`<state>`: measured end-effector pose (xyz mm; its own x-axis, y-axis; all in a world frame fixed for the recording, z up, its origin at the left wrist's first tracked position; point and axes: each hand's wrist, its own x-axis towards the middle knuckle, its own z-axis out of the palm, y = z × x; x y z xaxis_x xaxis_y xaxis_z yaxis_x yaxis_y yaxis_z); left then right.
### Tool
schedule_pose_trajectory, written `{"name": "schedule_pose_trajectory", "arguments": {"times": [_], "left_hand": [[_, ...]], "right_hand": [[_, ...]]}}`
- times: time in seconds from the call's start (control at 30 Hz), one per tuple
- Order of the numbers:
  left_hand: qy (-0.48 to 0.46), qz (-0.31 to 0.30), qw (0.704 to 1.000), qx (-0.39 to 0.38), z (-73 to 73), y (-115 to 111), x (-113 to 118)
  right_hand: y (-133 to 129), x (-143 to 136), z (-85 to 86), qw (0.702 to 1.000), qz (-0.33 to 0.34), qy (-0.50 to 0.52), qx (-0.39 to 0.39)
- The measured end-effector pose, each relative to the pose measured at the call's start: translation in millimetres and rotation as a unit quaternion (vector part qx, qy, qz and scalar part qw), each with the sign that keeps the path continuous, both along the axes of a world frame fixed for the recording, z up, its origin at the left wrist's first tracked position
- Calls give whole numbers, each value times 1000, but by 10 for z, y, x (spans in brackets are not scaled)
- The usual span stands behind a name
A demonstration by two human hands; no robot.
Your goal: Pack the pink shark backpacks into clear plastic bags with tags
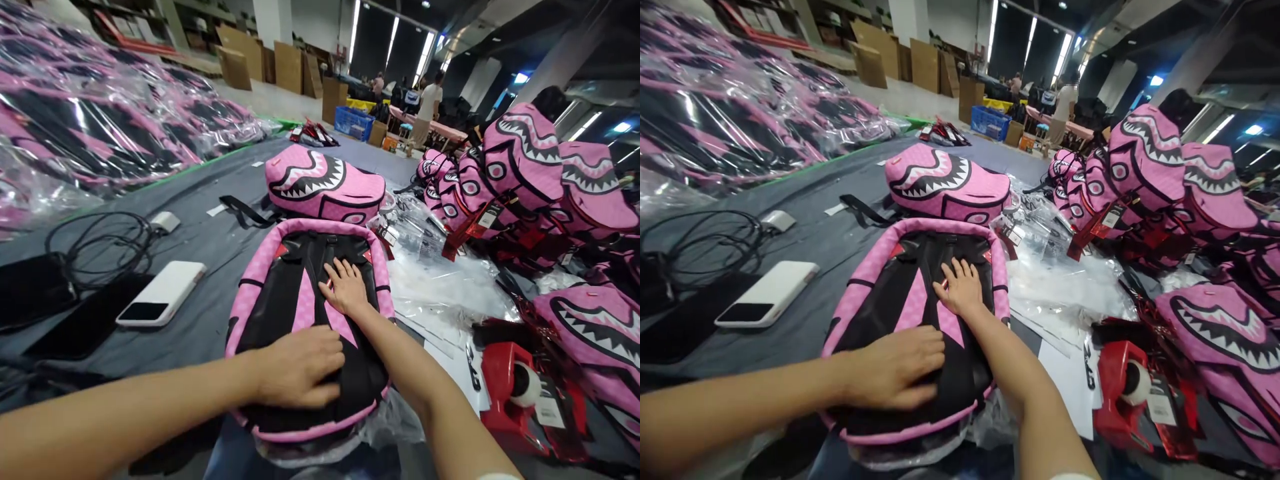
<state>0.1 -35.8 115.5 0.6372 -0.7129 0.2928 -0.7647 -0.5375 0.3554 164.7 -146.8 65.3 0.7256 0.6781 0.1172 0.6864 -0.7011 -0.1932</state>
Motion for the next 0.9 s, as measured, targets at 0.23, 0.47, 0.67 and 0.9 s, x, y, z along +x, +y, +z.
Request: {"name": "schedule_pose_trajectory", "arguments": {"times": [0.23,0.47,0.67,0.9], "left_hand": [[-42,75,996,-28,-793,71,402],[-80,297,949,-70,-714,151,421],[-91,475,875,1,-836,350,550],[-94,507,854,60,-986,268,604]], "right_hand": [[-71,-88,308,997,-33,-13,66],[-342,-884,599,871,481,7,-103],[-250,-790,185,791,600,-5,-123],[-152,-584,-209,769,624,-13,-141]]}}
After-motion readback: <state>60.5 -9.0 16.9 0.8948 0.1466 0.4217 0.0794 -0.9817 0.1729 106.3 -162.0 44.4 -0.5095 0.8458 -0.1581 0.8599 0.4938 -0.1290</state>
